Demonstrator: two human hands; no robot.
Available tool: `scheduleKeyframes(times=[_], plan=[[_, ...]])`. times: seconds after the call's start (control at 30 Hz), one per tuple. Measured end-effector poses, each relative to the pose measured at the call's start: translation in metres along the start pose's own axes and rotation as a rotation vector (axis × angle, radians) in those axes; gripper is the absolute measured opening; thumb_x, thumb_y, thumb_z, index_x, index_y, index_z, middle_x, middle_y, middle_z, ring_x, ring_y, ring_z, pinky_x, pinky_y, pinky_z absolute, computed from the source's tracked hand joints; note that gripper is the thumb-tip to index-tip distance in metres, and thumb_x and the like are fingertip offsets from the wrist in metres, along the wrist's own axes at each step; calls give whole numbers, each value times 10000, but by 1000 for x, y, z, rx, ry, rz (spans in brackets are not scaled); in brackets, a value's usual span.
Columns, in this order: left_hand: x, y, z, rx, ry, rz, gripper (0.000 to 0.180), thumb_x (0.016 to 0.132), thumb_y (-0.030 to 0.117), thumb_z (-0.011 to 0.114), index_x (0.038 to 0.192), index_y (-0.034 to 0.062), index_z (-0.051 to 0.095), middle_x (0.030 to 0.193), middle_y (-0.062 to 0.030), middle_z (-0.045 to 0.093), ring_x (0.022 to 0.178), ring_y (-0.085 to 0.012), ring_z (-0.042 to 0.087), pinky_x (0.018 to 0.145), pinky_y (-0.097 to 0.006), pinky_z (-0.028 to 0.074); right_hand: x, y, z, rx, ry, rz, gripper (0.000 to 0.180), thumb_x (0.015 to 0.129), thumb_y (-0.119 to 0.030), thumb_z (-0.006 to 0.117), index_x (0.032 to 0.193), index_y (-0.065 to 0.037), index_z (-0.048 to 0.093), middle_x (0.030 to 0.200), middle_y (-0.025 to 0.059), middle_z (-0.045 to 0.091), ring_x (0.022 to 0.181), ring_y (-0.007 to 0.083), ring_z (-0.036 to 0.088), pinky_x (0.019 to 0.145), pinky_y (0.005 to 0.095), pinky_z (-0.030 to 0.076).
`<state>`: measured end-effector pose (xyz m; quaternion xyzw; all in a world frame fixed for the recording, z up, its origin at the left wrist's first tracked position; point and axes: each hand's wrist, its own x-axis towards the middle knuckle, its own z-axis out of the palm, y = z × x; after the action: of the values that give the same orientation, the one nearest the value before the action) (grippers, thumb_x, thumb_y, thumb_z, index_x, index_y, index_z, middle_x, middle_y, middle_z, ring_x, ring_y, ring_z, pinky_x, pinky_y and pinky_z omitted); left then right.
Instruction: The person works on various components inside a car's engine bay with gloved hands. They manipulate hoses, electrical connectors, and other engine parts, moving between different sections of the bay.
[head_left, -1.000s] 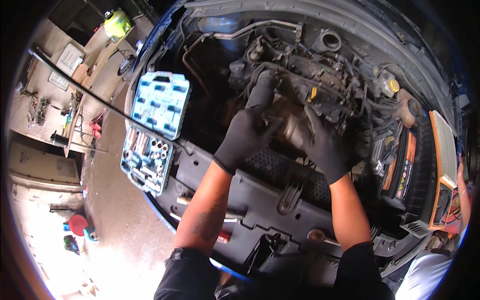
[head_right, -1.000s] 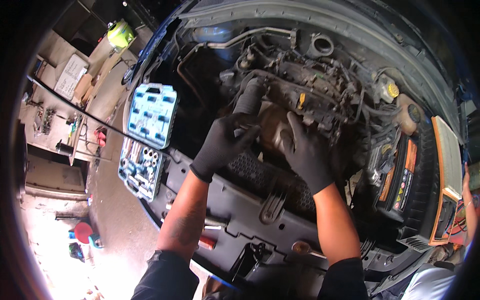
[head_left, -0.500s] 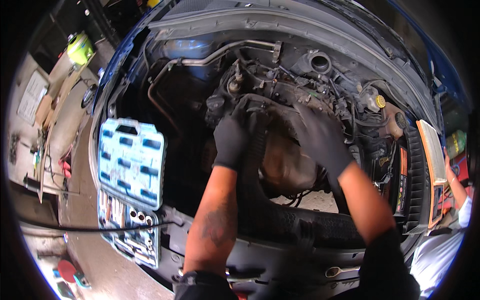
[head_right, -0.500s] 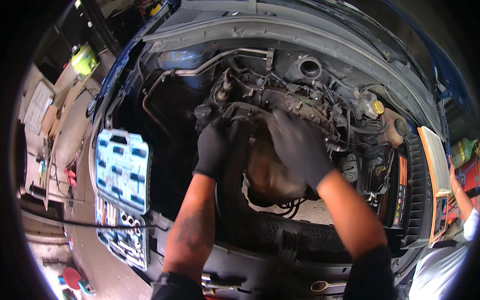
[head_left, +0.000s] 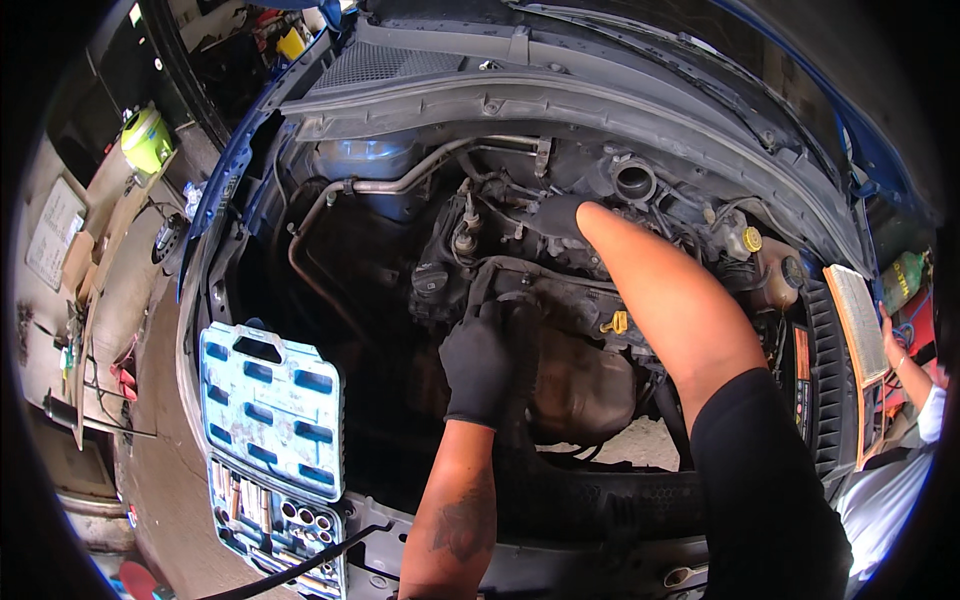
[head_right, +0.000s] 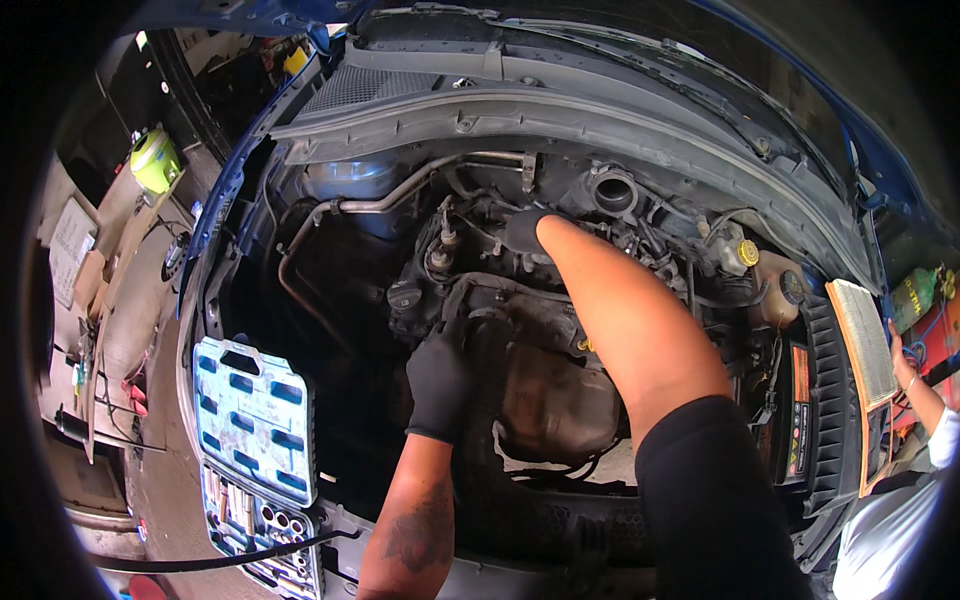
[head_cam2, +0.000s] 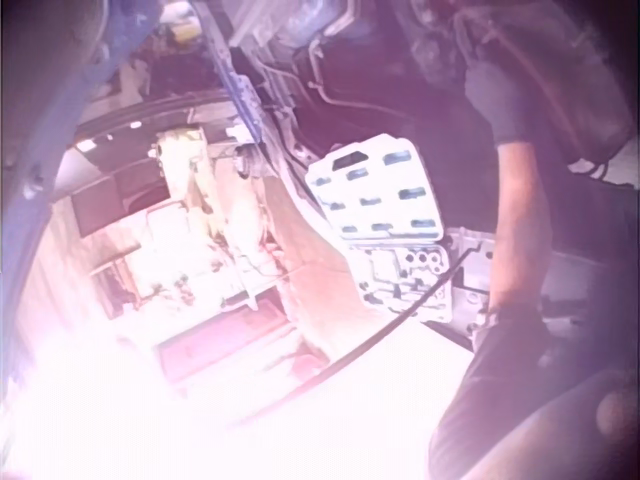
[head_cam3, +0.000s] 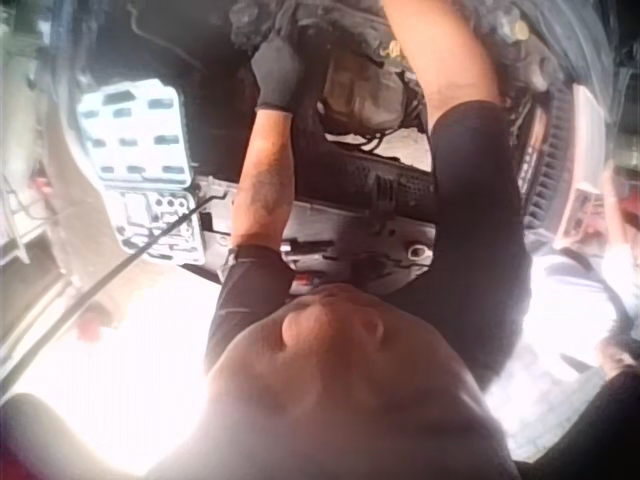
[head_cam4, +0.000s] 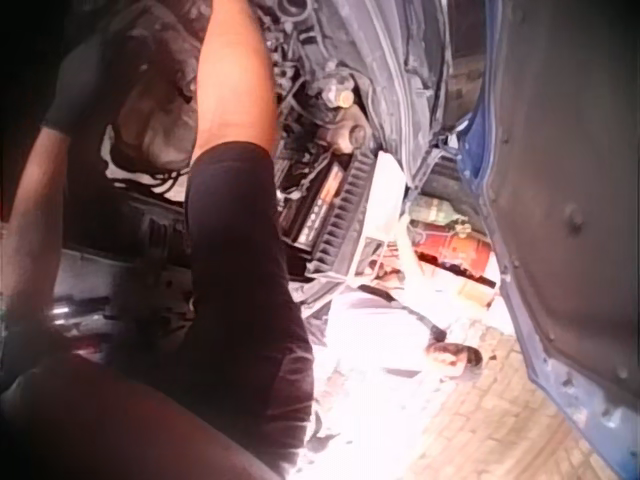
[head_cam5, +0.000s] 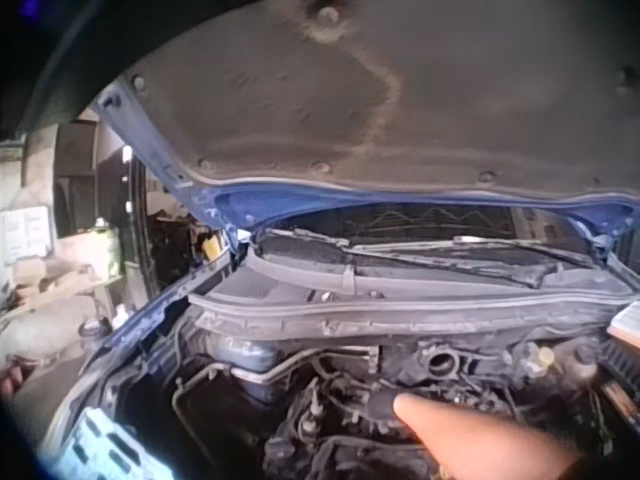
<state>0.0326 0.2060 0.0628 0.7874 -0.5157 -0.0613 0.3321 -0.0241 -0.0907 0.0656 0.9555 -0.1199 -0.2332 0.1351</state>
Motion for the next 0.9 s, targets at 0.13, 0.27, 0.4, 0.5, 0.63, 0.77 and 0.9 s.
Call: scheduleKeyframes(times=[0.13,0.27,0.4,0.5,0.63,0.77,0.9], plan=[[1,2,-2,-10,14,26,305,912,341,633,1115,117,677,937,-180,694,841,-393,672,704,-501,516,-3,-3,-19,216,-176,102,295,809,-207,581,985,-60,767,1002,170,733,891,352,712,779,441,563],[1,0,1,-25,63,56,324,915,355,606,1018,51,642,927,-202,688,763,-405,674,658,-526,513,-18,-22,-36,212,-52,292,261,768,-172,635,960,-79,785,1067,168,730,960,360,709,822,452,562],[2,3,-1,-8,49,49,333,913,349,611,1069,57,647,970,-187,696,772,-410,673,668,-520,518,-30,-39,-40,131,170,223,204,716,-178,656,835,-50,762,944,184,733,867,379,710,763,449,569],[1,5,-2,-34,29,26,289,904,324,638,1081,98,674,959,-184,699,804,-396,675,679,-499,519,-32,-32,-38,67,34,131,267,794,-164,580,958,-44,753,1038,206,719,973,393,695,829,466,559],[1,5,1,-63,-29,5,307,923,326,612,1119,92,651,1040,-181,691,861,-407,670,724,-503,522,-31,-22,-31,400,-97,260,358,869,-235,512,1065,-45,744,1122,210,703,1024,375,688,879,472,541],[3,2,7,-68,13,-29,248,902,301,666,1063,114,694,927,-163,701,804,-374,677,680,-459,521,-35,-24,-28,238,18,78,279,841,-186,552,942,-41,768,999,211,728,936,378,707,797,479,559],[6,3,7,-73,-44,-54,252,913,257,627,1111,106,668,1006,-158,697,881,-377,673,725,-462,527,-47,-25,-40,314,160,184,230,822,-148,599,939,-56,774,961,198,740,900,357,728,716,480,575]])
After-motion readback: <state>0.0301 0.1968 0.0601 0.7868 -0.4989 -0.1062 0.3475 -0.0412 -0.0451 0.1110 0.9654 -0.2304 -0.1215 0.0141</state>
